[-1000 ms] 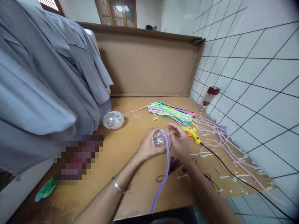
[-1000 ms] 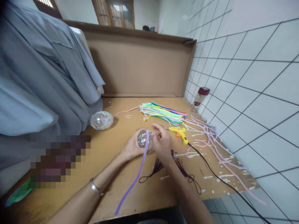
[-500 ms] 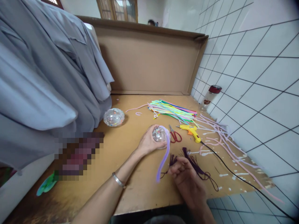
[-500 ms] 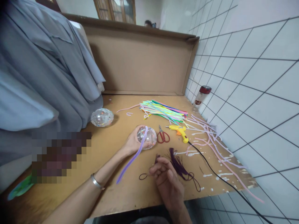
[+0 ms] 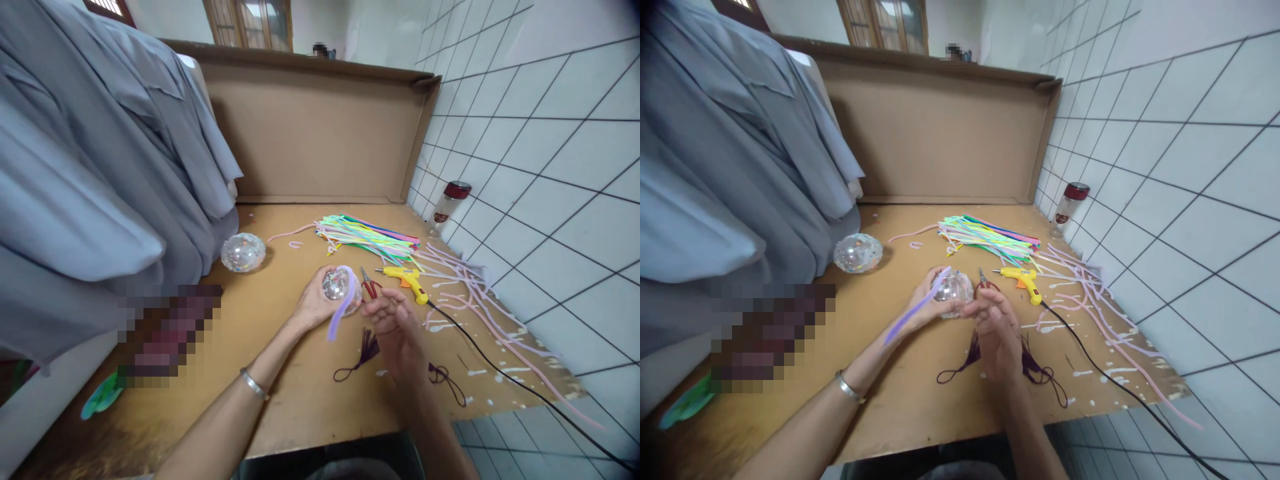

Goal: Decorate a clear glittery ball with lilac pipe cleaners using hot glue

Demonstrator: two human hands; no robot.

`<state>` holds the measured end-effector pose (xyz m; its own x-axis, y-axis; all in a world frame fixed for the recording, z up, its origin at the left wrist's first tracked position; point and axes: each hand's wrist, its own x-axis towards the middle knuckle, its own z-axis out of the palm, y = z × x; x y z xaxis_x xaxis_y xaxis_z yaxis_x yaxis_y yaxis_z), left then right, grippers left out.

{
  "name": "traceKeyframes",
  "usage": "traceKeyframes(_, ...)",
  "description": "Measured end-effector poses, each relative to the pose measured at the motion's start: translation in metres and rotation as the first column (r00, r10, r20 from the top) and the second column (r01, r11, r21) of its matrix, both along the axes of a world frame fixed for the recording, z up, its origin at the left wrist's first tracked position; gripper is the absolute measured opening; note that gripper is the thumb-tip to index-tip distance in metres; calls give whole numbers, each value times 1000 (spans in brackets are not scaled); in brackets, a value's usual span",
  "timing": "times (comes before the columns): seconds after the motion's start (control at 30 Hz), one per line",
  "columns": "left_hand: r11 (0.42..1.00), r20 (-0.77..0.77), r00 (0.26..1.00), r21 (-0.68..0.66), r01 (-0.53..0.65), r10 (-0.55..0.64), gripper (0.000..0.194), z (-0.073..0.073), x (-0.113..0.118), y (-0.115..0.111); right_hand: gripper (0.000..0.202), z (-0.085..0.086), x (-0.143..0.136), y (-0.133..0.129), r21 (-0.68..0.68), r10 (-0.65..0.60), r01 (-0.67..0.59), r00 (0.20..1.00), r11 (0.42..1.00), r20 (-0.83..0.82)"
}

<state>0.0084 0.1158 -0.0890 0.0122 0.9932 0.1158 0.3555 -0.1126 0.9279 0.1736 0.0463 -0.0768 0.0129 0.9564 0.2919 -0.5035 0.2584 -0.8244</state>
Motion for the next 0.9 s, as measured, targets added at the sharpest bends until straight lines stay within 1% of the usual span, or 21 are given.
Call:
traceKeyframes(0.13,999,2,1000,39,2,-2,81,-10,-2,4,26,-17,7,-30,-42,65,-65,998,997,9)
traceKeyframes(0.23,998,-3,1000,65,4,-4,79,-11,-2,5,28,-28,11,-38,-65,49,-50,999,997,-21)
traceKeyframes(0.3,999,-11,1000,35,-3,4,80,-6,-2,3,28,-30,10,-31,-69,37,-40,999,997,-40)
traceKeyframes(0.4,1000,-14,1000,2,-6,6,81,0,-2,1,28,-26,6,-13,-81,31,-37,997,996,-69)
traceKeyframes(0.5,999,-5,1000,39,26,-26,81,-3,-2,1,27,-17,3,3,-62,22,-26,997,998,-73)
traceKeyframes(0.57,997,20,999,64,34,-35,81,-8,-2,3,27,-9,1,11,-21,-6,6,999,1000,-36)
traceKeyframes(0.63,998,41,999,62,24,-26,81,-11,-2,4,26,-1,0,20,38,-60,59,998,998,16)
traceKeyframes(0.73,999,27,1000,39,-1,0,81,-8,-1,3,23,9,-4,35,119,-166,153,980,981,112)
traceKeyframes(0.8,999,18,1000,35,-12,11,79,-3,-2,1,23,12,-8,46,178,-270,232,934,956,235)
traceKeyframes(0.83,999,20,1000,37,-17,16,78,-1,-2,1,24,13,-10,52,224,-318,255,894,941,316)
traceKeyframes(0.9,999,24,999,47,-24,23,77,0,-2,1,32,14,-15,64,348,-384,231,791,908,477)
